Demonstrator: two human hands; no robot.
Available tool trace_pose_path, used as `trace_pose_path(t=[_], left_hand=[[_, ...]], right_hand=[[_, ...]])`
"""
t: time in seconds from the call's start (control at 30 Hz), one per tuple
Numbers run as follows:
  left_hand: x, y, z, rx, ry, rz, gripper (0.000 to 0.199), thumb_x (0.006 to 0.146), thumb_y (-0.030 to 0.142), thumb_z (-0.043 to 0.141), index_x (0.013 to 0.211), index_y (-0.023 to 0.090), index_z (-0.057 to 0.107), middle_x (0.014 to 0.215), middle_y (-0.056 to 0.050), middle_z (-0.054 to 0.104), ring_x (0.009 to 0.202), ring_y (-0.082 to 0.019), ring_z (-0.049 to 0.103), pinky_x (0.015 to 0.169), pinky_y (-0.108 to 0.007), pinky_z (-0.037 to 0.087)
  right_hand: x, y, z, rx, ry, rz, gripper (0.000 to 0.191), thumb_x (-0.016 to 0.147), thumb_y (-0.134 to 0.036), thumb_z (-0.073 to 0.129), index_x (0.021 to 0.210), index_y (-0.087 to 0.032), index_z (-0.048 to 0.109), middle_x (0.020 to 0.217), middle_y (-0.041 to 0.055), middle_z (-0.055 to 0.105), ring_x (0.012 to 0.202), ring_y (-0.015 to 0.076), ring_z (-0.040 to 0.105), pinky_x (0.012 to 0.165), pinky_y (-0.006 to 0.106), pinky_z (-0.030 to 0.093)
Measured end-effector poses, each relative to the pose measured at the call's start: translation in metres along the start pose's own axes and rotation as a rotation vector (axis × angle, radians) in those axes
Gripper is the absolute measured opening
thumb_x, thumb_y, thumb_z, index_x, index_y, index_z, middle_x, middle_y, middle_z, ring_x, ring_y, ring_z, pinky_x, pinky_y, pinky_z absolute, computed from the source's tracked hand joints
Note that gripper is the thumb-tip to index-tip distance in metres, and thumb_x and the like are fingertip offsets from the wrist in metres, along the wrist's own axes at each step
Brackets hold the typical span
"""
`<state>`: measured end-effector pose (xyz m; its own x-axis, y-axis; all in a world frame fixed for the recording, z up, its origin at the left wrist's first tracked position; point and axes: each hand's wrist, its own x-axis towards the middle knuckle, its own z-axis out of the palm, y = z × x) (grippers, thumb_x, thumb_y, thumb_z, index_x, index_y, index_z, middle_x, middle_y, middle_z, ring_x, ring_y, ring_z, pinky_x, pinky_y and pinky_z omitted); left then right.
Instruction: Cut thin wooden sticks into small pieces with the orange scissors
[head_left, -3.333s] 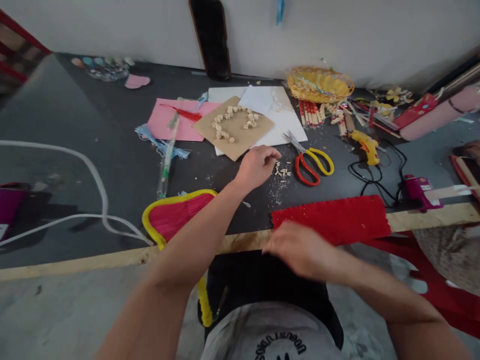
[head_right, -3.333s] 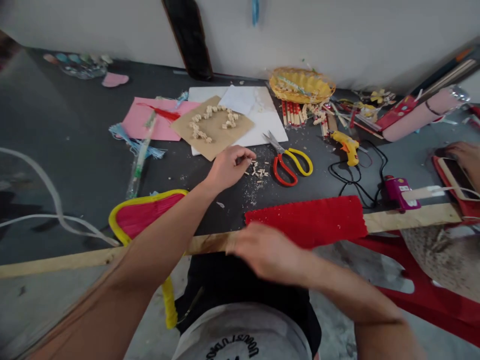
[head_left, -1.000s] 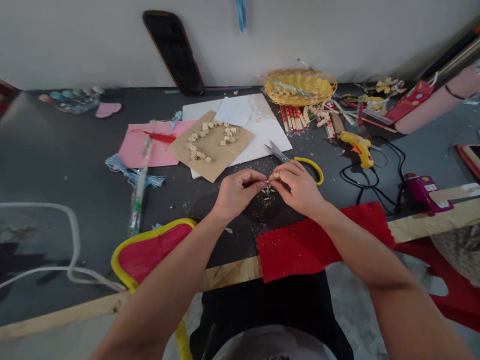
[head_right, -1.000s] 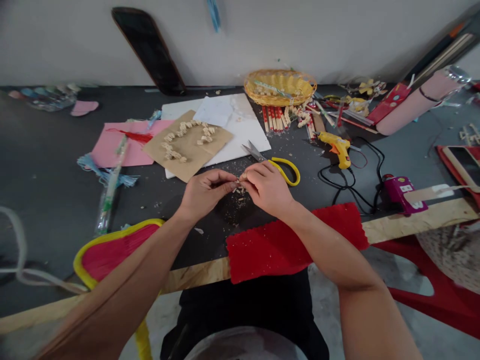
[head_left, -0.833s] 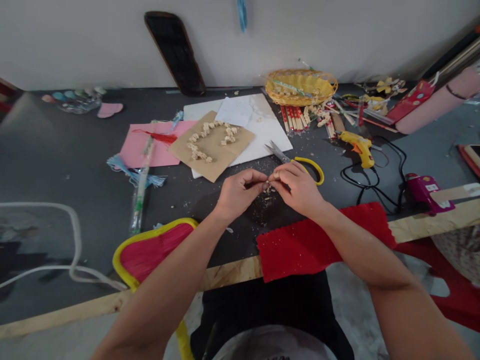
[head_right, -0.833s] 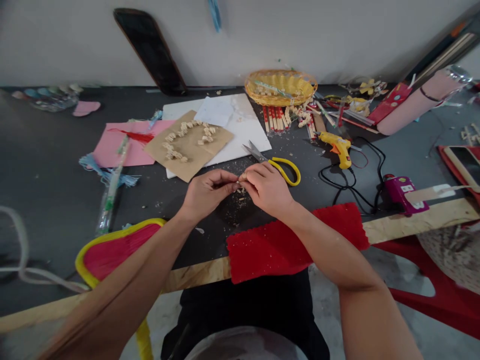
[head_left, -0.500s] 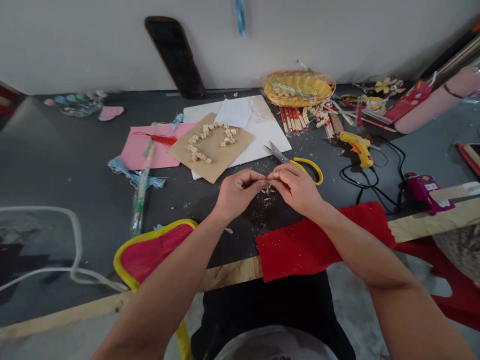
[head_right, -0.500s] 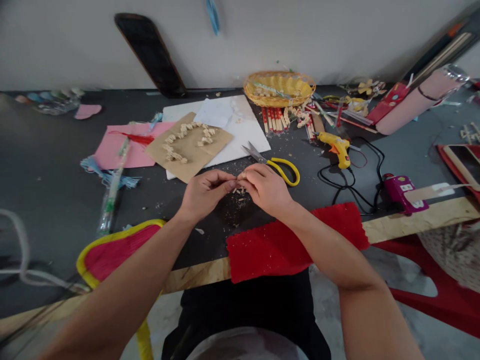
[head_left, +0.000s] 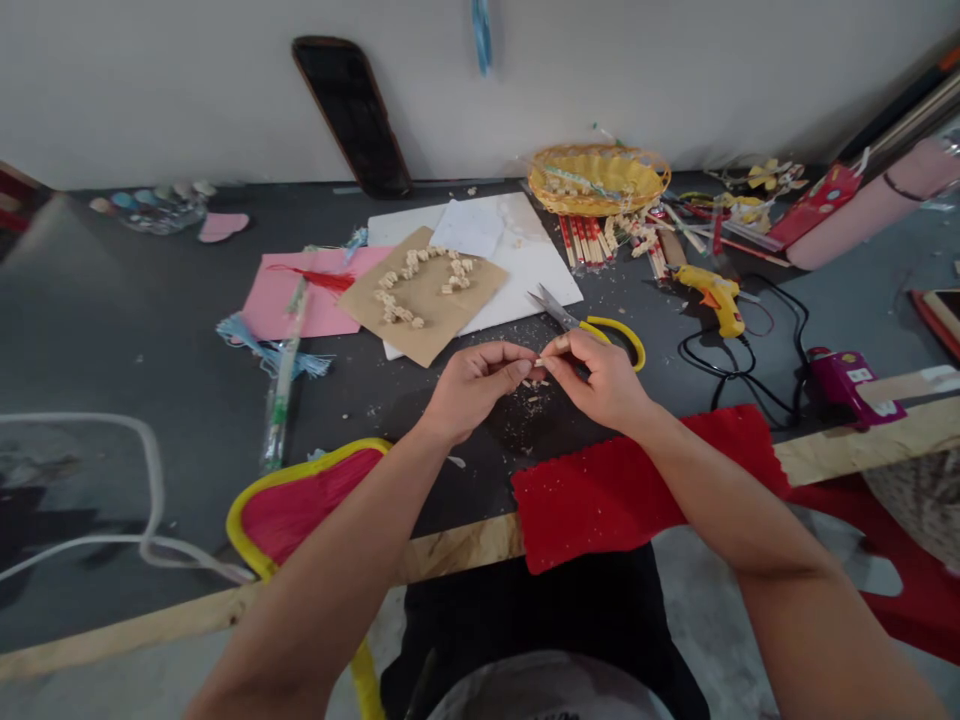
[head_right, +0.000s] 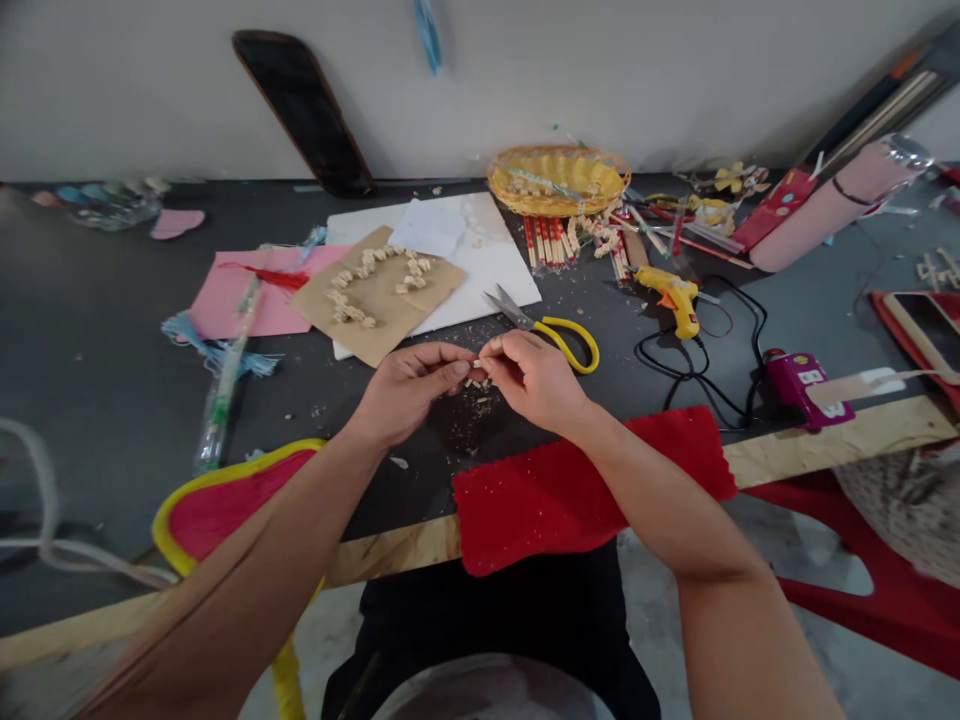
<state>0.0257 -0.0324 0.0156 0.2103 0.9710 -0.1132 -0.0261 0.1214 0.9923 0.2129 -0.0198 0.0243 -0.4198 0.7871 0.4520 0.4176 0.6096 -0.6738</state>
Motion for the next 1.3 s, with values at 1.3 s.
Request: trace_pose_path(t=[1.3], left_hand=[[-0.0011, -0.0014, -0.0022, 0.128, -0.018, 0.136, 0.020, 0.081, 0.037, 0.068, 0.082, 0.017, 0.072, 0.077, -0.004, 0.072, 0.073, -0.014, 0.064, 0.070, -0.025, 0.049]], right_hand=[[-0.0005, -0.0012, -0.0018, 0.156, -0.080, 0.078, 0.014, 0.091, -0.029, 0.053, 0.087, -0.018, 0.061, 0.078, 0.0017, 0.062, 0.068, 0.0113, 0.055, 0.064, 0.026, 0.044]])
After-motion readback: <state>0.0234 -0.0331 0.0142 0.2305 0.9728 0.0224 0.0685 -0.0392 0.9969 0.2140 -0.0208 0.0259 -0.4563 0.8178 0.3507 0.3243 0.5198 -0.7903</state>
